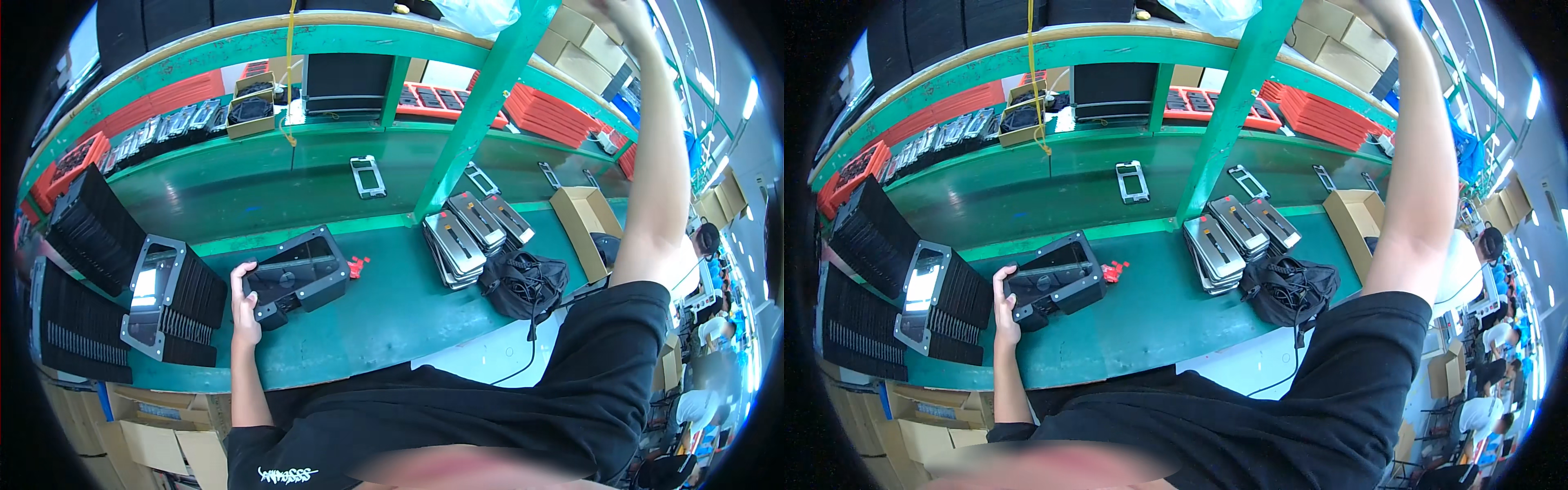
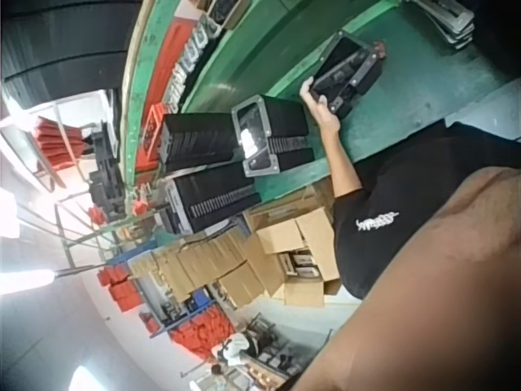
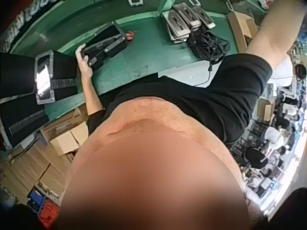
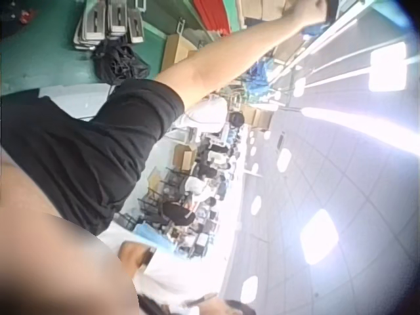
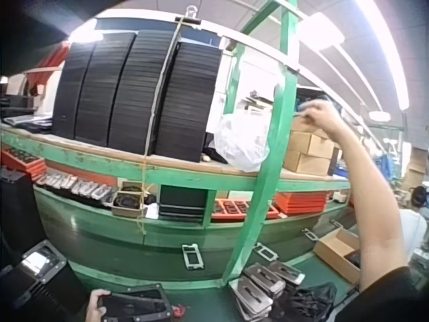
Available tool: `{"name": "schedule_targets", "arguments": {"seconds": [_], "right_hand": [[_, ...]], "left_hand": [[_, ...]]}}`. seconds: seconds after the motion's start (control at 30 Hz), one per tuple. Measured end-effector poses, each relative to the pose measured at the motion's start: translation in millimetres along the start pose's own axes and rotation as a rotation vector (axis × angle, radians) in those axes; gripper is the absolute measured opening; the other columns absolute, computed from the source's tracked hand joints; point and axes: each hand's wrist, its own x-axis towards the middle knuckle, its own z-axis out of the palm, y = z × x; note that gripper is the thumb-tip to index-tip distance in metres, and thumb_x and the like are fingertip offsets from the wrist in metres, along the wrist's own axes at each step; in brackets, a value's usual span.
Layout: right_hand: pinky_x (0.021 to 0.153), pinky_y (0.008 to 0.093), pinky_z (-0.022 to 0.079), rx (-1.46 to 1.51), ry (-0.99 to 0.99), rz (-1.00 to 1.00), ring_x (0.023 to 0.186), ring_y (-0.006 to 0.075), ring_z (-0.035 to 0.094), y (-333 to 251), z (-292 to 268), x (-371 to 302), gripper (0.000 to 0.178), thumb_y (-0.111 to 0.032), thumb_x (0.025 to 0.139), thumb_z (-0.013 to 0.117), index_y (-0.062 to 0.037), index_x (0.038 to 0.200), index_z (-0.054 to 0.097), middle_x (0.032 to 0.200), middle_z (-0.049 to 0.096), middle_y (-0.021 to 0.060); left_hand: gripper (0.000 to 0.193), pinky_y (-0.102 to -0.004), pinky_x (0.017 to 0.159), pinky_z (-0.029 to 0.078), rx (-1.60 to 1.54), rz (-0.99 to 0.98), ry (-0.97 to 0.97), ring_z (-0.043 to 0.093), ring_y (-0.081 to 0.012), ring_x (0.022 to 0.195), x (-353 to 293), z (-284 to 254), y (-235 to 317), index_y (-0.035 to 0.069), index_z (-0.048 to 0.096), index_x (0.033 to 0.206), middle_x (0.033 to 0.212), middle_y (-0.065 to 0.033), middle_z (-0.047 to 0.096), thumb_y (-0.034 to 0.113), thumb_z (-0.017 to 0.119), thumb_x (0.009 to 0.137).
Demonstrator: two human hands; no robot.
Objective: Assembling various components of an electronic device on a production line.
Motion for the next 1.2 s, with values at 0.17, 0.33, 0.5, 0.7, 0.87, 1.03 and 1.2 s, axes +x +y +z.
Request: {"name": "schedule_targets", "arguments": {"seconds": [0.17,0.33,0.5,0.7,0.87,1.03,1.2], "right_hand": [[0.086,0.0373,0.056,-0.188,-0.281,0.136,0.094,0.0225,0.069,75,54,-7,0.044,-0.026,0.09,0.069,-0.004,0.128,0.064,0.113,0.071,0.0127],[0.081,0.033,0.056,-0.419,-0.325,0.178,0.087,0.0193,0.07,117,108,-21,0.038,-0.031,0.091,0.068,0.0005,0.111,0.073,0.102,0.074,0.0142],[0.086,0.0356,0.056,-0.421,-0.153,0.04,0.097,0.0244,0.071,171,142,1,0.039,-0.036,0.088,0.072,-0.0048,0.111,0.075,0.111,0.074,0.0176],[0.09,0.0384,0.054,-0.294,-0.152,0.16,0.103,0.0274,0.069,145,191,-9,0.042,-0.039,0.087,0.072,-0.0079,0.116,0.074,0.116,0.072,0.0177],[0.093,0.0408,0.053,-0.222,-0.165,0.239,0.107,0.0299,0.068,148,202,-2,0.044,-0.041,0.086,0.071,-0.0106,0.119,0.073,0.12,0.071,0.0177],[0.096,0.0431,0.052,-0.164,-0.199,0.315,0.112,0.0324,0.067,153,215,-3,0.047,-0.043,0.086,0.071,-0.0132,0.123,0.072,0.124,0.07,0.0178],[0.106,0.0547,0.045,-0.104,-0.323,0.165,0.122,0.0369,0.06,118,202,-16,0.06,-0.047,0.082,0.069,-0.0154,0.133,0.066,0.134,0.064,0.0198]], "left_hand": [[0.06,-0.0366,0.118,0.025,0.002,0.002,-0.003,0.043,-0.0278,0.135,1,1,1,-0.002,0.047,0.134,0.136,-0.0153,0.049,0.027,0.044,0.081],[0.064,-0.0356,0.115,0.029,0.012,0.006,0.0,0.045,-0.0245,0.131,-2,-2,-1,-0.001,0.047,0.136,0.136,-0.0129,0.049,0.041,0.045,0.087],[0.065,-0.0359,0.115,0.028,0.015,0.008,-0.001,0.044,-0.0245,0.132,-1,0,-10,-0.001,0.047,0.137,0.136,-0.0127,0.049,0.041,0.046,0.087],[0.065,-0.0361,0.116,0.027,-0.013,0.016,0.005,0.044,-0.0245,0.132,-1,1,-10,0.0,0.047,0.137,0.136,-0.0126,0.049,0.042,0.046,0.088],[0.064,-0.0361,0.115,0.028,-0.051,0.009,0.009,0.044,-0.0247,0.133,-2,3,-10,0.0,0.047,0.137,0.137,-0.0124,0.048,0.041,0.046,0.088],[0.064,-0.036,0.115,0.028,-0.101,-0.011,0.015,0.044,-0.025,0.133,-5,3,-11,0.001,0.047,0.137,0.138,-0.0122,0.048,0.041,0.046,0.088],[0.063,-0.0354,0.115,0.029,-0.056,0.02,0.053,0.044,-0.0241,0.133,-4,-2,-14,0.001,0.047,0.138,0.138,-0.0111,0.047,0.04,0.046,0.088]]}}
